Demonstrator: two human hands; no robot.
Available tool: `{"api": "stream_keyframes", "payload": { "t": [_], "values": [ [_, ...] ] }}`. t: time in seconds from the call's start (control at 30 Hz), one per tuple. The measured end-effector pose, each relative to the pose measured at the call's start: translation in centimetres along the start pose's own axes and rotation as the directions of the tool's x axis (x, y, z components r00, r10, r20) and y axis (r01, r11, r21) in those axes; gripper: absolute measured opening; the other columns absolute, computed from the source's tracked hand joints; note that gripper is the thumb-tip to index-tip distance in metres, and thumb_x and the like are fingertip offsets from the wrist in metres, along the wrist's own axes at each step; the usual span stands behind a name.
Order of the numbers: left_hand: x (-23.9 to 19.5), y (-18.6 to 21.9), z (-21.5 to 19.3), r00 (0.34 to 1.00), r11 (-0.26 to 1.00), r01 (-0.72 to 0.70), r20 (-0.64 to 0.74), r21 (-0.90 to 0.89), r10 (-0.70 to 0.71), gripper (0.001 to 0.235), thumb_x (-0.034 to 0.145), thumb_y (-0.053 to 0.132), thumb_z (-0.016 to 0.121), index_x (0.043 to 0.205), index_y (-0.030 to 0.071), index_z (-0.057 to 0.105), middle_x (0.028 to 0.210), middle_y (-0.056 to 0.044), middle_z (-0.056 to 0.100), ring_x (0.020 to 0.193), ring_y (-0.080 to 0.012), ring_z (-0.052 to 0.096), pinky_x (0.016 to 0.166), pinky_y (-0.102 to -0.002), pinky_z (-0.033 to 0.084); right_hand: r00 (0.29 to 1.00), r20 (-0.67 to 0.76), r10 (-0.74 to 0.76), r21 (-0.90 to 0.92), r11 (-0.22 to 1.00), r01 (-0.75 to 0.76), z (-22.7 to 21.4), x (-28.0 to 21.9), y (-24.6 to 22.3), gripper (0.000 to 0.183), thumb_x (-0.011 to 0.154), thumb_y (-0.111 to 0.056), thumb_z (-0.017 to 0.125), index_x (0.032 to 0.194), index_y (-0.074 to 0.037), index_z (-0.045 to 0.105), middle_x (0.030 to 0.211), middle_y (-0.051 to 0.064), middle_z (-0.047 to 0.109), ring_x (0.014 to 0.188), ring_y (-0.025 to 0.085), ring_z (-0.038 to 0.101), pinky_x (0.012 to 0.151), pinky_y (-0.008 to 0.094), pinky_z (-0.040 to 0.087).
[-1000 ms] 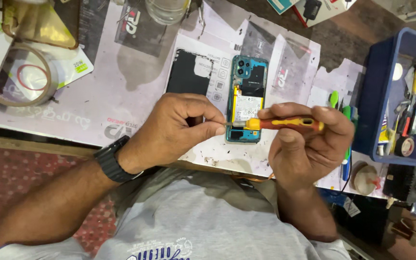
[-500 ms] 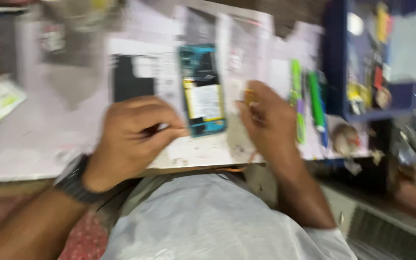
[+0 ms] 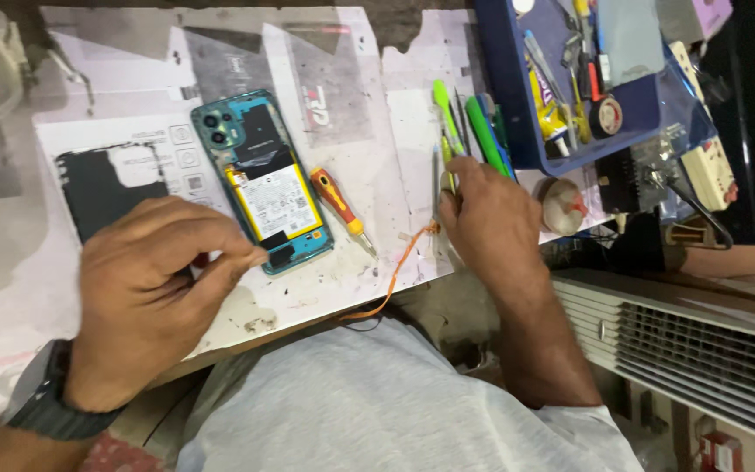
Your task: The person disassembles a smartphone by removing screws from the back cover using a screwdriver and a green tool. They then reassemble the phone by attaching the back cover and testing the device by turning it on.
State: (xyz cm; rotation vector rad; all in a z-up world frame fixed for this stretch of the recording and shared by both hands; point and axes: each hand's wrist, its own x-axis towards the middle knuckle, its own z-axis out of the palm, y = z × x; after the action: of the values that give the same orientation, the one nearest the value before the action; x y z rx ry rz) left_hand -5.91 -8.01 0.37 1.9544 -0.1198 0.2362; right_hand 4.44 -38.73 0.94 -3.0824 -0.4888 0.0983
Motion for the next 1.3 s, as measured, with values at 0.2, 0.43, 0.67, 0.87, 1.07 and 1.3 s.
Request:
{"api": "stream_keyframes", "payload": {
  "t": [0.2,0.43,0.67,0.87,1.07,1.3],
  "values": [
    [1.1,-0.4,0.1,0.99,0.989,-0.143,0.012,0.049,0.142,0.009,0.085,0.004,0.08,0.087,0.009,0.072,0.083,-0.004,0.07,0.075,-0.0205,0.066,0.072,-0.035,0.049,0.998,-0.027,-0.05,0.141,0.989,0.053,1.8,-0.5,1.9,0.041,0.08,-0.01,0.072,0.122,-0.01,0.072,0.094,0.018,0.072,0.083,0.036,0.069,0.078,0.049,0.056],
    [2.4,-0.9,-0.3,0.977,0.977,-0.212,-0.033,0.003,0.212,0.01,0.089,0.006,0.077,0.088,0.009,0.068,0.085,-0.004,0.07,0.081,-0.0219,0.067,0.079,-0.036,0.05,0.976,0.172,-0.129,0.966,0.218,-0.141,-0.8,-0.7,5.1,0.023,0.09,0.008,0.062,0.11,0.009,0.072,0.093,0.019,0.075,0.08,0.024,0.073,0.078,0.037,0.062],
    [3.8,-0.4,-0.2,0.974,0.974,-0.225,-0.007,0.026,0.225,0.013,0.088,0.009,0.08,0.084,0.011,0.067,0.085,0.001,0.072,0.081,-0.0182,0.066,0.078,-0.035,0.045,0.911,-0.308,-0.275,0.937,0.076,0.34,-0.4,0.1,0.4,0.019,0.092,0.009,0.074,0.11,0.007,0.072,0.103,0.015,0.072,0.081,0.019,0.071,0.073,0.029,0.062],
    [3.9,-0.5,0.3,0.978,0.979,-0.204,-0.047,-0.027,0.202,0.016,0.087,0.01,0.082,0.084,0.011,0.066,0.085,0.001,0.071,0.08,-0.017,0.066,0.078,-0.034,0.045,0.804,-0.555,-0.211,0.814,0.061,0.578,-0.8,-0.5,-4.9,0.022,0.102,0.001,0.067,0.122,-0.006,0.063,0.105,0.018,0.069,0.09,0.025,0.072,0.084,0.037,0.065],
    [3.7,-0.9,0.4,0.985,0.982,-0.166,-0.065,-0.094,0.16,0.018,0.085,0.007,0.082,0.083,0.01,0.065,0.081,0.0,0.068,0.075,-0.0165,0.064,0.077,-0.034,0.044,0.686,-0.69,-0.233,0.685,0.098,0.722,-1.2,1.0,-8.3,0.047,0.109,0.002,0.052,0.148,-0.013,0.031,0.103,0.025,0.07,0.091,0.031,0.076,0.083,0.041,0.068],
    [3.7,-1.0,0.5,0.982,0.979,-0.177,-0.081,-0.104,0.169,0.018,0.085,0.009,0.083,0.083,0.01,0.066,0.081,0.001,0.069,0.075,-0.0155,0.063,0.078,-0.033,0.044,0.686,-0.727,-0.028,0.686,-0.039,0.726,0.4,2.0,-9.9,0.042,0.109,-0.004,0.059,0.143,-0.014,0.035,0.102,0.024,0.072,0.075,0.028,0.077,0.071,0.038,0.07]
  ]
}}
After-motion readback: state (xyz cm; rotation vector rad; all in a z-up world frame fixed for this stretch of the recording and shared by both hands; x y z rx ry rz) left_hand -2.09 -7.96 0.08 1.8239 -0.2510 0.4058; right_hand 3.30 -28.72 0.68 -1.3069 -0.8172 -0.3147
